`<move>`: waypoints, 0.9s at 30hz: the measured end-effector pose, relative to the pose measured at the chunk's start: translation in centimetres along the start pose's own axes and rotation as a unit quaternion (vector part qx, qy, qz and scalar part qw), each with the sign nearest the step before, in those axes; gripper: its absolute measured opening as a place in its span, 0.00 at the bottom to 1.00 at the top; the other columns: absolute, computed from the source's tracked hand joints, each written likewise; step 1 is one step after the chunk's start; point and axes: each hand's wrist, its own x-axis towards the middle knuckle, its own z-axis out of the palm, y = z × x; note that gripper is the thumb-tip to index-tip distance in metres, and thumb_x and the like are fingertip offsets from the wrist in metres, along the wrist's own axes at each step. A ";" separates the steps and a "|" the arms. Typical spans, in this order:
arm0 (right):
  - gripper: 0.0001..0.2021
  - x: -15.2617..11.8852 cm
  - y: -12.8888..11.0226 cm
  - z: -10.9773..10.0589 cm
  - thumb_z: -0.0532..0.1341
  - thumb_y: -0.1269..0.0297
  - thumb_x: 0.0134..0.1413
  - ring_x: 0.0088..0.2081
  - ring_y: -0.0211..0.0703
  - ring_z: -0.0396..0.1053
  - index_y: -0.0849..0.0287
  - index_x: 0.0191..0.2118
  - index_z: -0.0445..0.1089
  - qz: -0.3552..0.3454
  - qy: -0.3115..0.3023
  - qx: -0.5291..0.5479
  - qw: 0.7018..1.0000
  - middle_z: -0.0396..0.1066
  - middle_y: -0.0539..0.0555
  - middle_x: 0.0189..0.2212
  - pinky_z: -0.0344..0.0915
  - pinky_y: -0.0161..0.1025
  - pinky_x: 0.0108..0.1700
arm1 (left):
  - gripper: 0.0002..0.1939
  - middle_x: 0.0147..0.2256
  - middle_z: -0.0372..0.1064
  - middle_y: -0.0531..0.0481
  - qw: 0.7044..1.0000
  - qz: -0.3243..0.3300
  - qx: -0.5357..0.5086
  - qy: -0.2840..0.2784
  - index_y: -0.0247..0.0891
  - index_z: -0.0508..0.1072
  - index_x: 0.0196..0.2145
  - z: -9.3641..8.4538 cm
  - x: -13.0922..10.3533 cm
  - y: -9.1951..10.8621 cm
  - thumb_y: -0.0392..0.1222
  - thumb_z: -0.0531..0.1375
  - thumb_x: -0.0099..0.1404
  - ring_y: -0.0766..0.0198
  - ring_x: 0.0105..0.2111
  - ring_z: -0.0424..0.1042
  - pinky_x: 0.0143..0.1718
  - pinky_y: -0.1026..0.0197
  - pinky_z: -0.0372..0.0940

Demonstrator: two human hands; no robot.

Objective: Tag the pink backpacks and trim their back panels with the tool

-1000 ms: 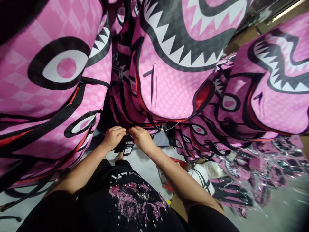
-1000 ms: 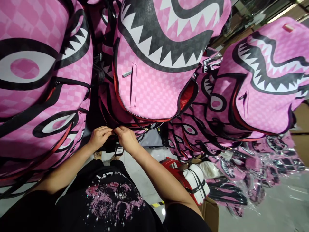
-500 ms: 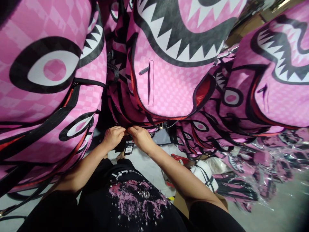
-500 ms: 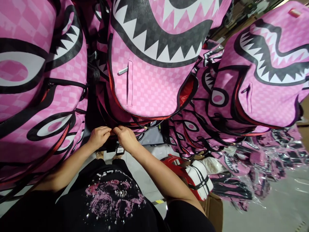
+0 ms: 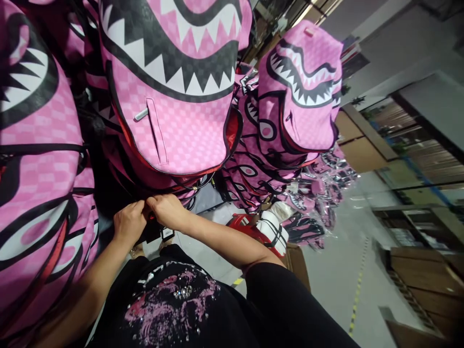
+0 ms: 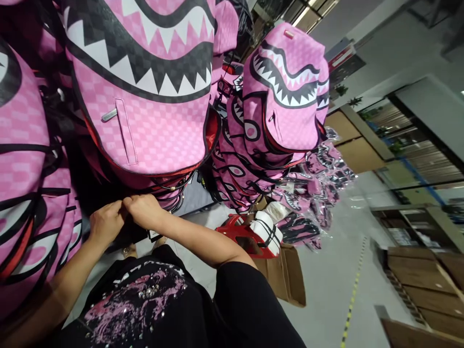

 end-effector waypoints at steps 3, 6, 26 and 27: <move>0.08 0.0 0.0 0.1 0.57 0.73 0.57 0.35 0.45 0.73 0.62 0.43 0.67 0.031 0.020 0.049 0.998 0.75 0.57 0.37 0.60 0.37 0.32 | 0.10 0.25 0.73 0.45 0.999 0.012 -0.038 -0.006 0.38 0.69 0.24 0.0 -0.3 -0.2 0.33 0.52 0.61 0.61 0.26 0.72 0.28 0.61 0.53; 0.07 0.0 0.0 0.2 0.56 0.73 0.59 0.33 0.43 0.73 0.60 0.41 0.68 0.044 0.036 0.093 0.994 0.76 0.55 0.35 0.57 0.35 0.31 | 0.11 0.22 0.72 0.49 0.998 0.008 -0.052 -0.020 0.39 0.68 0.24 0.1 -0.6 -0.5 0.32 0.51 0.61 0.64 0.23 0.70 0.27 0.63 0.53; 0.04 -0.5 1.0 1.7 0.56 0.70 0.58 0.32 0.40 0.72 0.58 0.38 0.66 0.060 0.150 0.263 0.951 0.74 0.53 0.32 0.64 0.34 0.37 | 0.10 0.34 0.77 0.49 0.993 -0.029 -0.100 -0.052 0.41 0.73 0.34 -0.8 -0.8 0.7 0.38 0.52 0.68 0.62 0.34 0.75 0.30 0.62 0.56; 0.03 -0.5 1.0 1.8 0.56 0.70 0.58 0.32 0.41 0.72 0.58 0.37 0.66 0.061 0.156 0.265 0.949 0.74 0.53 0.31 0.64 0.34 0.36 | 0.10 0.35 0.77 0.48 0.994 -0.034 -0.097 -0.048 0.40 0.73 0.35 -0.8 -0.7 0.7 0.38 0.52 0.68 0.61 0.34 0.75 0.30 0.62 0.56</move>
